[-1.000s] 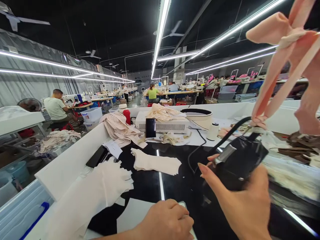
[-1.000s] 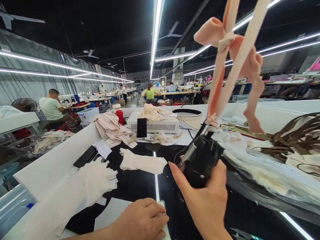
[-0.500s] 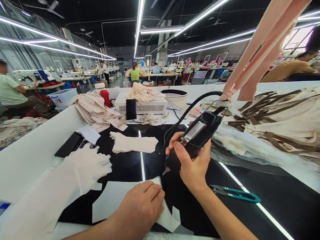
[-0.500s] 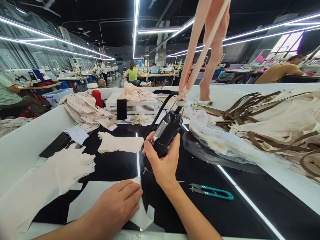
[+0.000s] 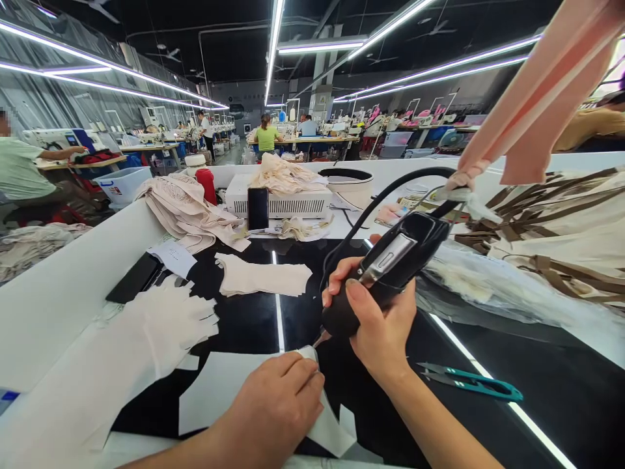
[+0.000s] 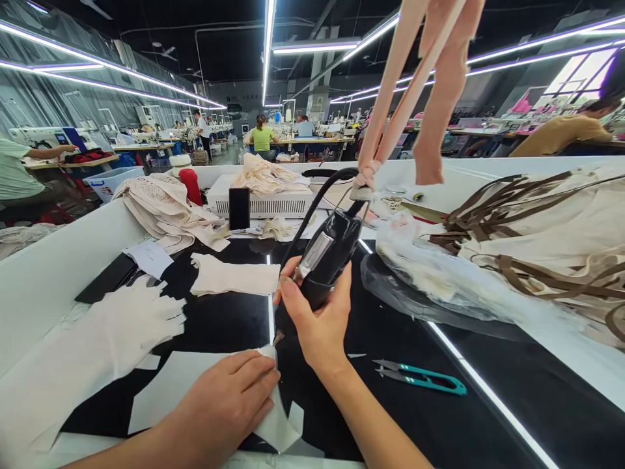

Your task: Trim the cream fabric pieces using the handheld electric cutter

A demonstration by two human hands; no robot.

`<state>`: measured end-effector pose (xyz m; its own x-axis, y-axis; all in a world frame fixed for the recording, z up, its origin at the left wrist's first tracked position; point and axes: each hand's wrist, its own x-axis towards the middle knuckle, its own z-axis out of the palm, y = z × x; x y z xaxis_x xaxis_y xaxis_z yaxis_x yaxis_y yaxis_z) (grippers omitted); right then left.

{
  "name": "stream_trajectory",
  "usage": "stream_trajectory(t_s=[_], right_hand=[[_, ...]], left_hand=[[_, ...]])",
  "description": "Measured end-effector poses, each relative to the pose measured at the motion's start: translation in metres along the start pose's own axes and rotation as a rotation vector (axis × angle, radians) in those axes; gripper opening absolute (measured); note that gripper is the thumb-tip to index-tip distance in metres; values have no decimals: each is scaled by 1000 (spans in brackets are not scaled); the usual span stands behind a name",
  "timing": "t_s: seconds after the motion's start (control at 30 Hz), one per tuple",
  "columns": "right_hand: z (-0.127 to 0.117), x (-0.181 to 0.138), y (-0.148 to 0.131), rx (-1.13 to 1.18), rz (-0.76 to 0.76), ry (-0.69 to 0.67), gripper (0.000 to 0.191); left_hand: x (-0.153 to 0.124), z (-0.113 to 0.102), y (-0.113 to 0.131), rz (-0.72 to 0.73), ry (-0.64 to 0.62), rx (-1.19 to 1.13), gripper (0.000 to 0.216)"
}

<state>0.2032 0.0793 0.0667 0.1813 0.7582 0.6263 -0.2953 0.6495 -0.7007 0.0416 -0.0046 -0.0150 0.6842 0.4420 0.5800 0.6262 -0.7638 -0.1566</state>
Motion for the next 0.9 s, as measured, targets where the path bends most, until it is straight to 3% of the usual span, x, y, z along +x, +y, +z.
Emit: stream_trajectory(t_s=[0.23, 0.43, 0.6, 0.77, 0.9], right_hand=[[3, -5, 0, -69, 17, 7, 37], [4, -5, 0, -79, 31, 7, 38], [6, -5, 0, -69, 27, 9, 36], [7, -6, 0, -72, 56, 18, 36], [5, -6, 1, -79, 48, 8, 34]], left_hand=[[2, -5, -2, -40, -17, -16, 27], [0, -8, -4, -62, 68, -7, 34], [-4, -6, -3, -30, 30, 13, 28], [1, -13, -3, -102, 141, -1, 44], [1, -15, -4, -101, 131, -3, 47]])
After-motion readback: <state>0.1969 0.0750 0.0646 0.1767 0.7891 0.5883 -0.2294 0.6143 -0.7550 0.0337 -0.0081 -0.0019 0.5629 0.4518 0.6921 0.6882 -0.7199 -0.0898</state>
